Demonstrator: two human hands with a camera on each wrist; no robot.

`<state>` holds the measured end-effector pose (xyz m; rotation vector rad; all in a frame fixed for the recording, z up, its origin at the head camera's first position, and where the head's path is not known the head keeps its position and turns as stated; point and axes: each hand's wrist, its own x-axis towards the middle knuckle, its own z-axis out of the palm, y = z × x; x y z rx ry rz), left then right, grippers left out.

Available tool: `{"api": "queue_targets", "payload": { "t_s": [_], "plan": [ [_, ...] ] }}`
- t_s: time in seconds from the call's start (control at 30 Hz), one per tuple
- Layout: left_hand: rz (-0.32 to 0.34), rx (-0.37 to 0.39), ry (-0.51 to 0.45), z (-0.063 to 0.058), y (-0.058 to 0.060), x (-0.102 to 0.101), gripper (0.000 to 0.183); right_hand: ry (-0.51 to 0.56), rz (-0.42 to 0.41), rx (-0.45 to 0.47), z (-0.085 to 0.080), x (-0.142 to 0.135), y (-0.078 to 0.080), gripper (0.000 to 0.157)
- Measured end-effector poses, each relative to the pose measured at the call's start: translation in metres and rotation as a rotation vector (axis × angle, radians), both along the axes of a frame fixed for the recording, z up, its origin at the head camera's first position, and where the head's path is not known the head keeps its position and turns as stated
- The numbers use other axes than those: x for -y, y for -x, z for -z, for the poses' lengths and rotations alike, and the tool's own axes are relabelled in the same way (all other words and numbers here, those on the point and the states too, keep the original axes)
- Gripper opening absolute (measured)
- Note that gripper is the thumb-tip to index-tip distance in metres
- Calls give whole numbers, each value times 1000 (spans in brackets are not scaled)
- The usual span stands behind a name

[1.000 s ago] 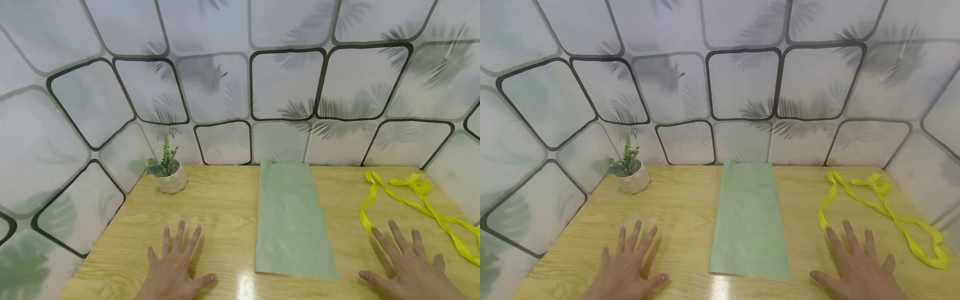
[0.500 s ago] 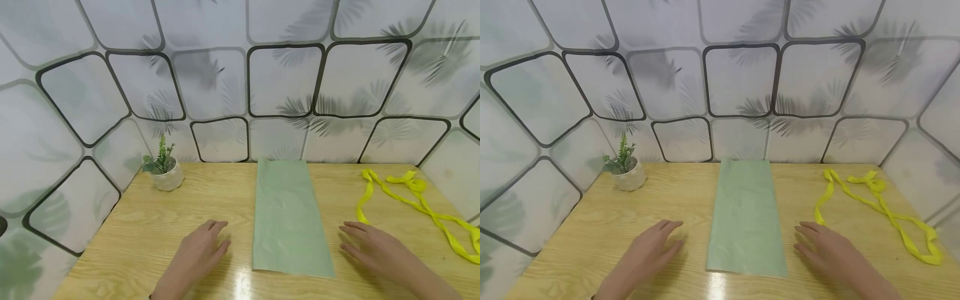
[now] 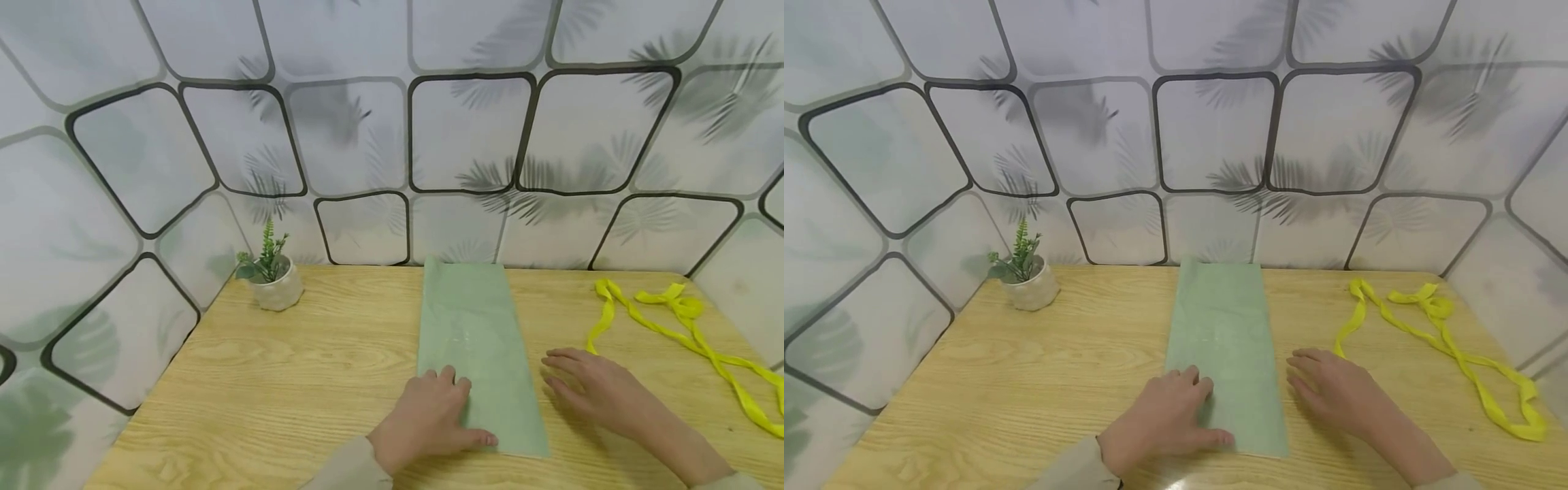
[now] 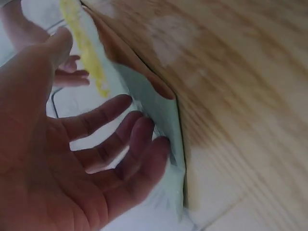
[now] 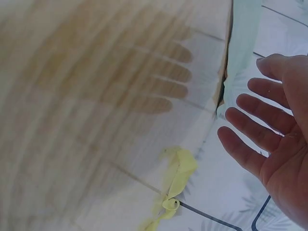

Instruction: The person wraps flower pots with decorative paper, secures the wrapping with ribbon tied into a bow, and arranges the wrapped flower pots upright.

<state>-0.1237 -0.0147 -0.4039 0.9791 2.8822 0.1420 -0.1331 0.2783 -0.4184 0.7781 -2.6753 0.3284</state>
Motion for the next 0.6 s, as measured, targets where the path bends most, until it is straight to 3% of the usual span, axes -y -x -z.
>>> {"api": "queue_targets", "payload": {
  "t_s": [0.17,0.33,0.43,0.6],
  "plan": [
    [21,-94,75,4,0,-5,67,9,1,-7,-6,-1,2,32],
    [106,-234,56,10,5,0,32,9,25,41,-10,-1,2,28],
    [120,-286,42,12,9,2,14,2,32,41,-10,0,1,19],
    [100,-294,-9,9,15,6,71,9,-20,8,-6,3,1,16]
  ]
}}
